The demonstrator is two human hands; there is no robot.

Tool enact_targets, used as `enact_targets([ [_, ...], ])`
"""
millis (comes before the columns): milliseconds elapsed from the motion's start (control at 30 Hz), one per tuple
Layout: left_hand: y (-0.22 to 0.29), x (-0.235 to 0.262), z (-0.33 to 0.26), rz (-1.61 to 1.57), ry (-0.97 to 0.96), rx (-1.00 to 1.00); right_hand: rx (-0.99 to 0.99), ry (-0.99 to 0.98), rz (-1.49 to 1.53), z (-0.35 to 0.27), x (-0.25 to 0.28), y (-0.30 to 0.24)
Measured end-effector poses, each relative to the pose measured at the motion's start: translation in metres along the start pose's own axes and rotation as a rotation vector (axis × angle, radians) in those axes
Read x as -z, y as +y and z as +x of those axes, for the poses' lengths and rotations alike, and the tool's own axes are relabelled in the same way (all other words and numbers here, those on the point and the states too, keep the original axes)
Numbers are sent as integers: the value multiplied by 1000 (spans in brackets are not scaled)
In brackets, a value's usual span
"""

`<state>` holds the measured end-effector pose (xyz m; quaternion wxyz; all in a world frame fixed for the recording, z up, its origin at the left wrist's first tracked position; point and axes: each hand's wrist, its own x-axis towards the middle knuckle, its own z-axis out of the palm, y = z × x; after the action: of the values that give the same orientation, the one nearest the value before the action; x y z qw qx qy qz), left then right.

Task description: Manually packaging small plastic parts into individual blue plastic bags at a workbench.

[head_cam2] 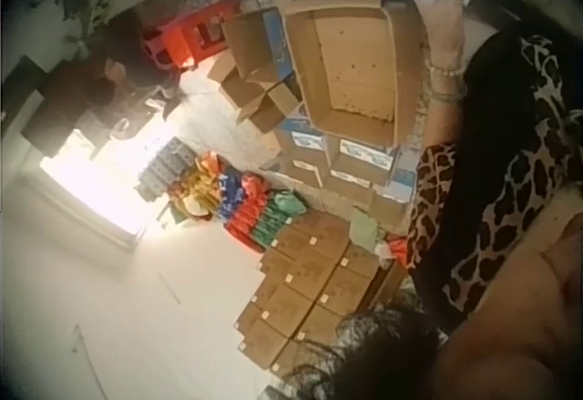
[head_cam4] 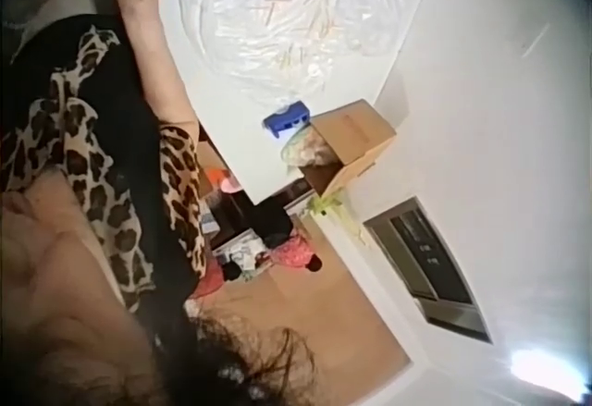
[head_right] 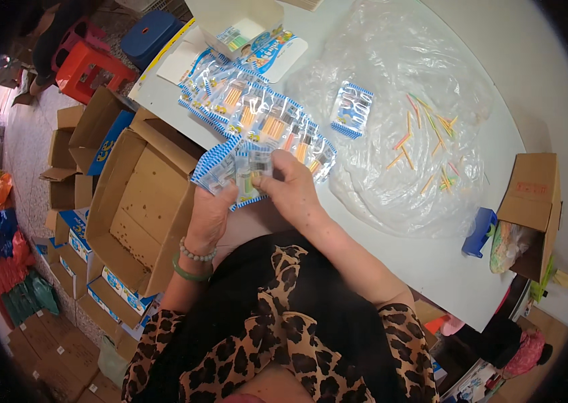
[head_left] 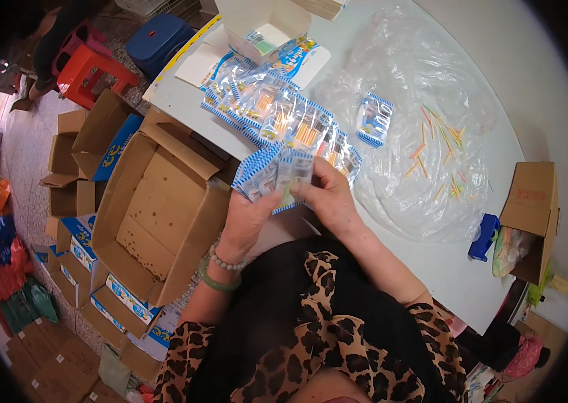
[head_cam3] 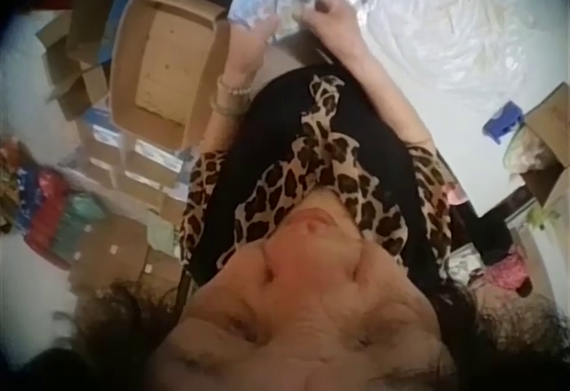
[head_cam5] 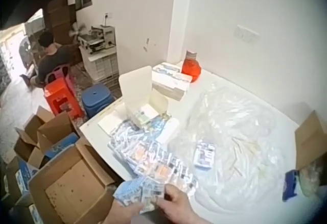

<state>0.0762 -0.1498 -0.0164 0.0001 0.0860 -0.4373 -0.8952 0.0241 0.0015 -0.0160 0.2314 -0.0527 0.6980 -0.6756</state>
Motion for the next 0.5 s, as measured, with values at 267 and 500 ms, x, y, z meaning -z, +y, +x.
enact_targets([
  [267,-6,10,6,-67,116,92,40,126,-333,11,11,-27],
  [500,-6,16,9,-49,144,77,6,409,-1106,57,10,-49],
])
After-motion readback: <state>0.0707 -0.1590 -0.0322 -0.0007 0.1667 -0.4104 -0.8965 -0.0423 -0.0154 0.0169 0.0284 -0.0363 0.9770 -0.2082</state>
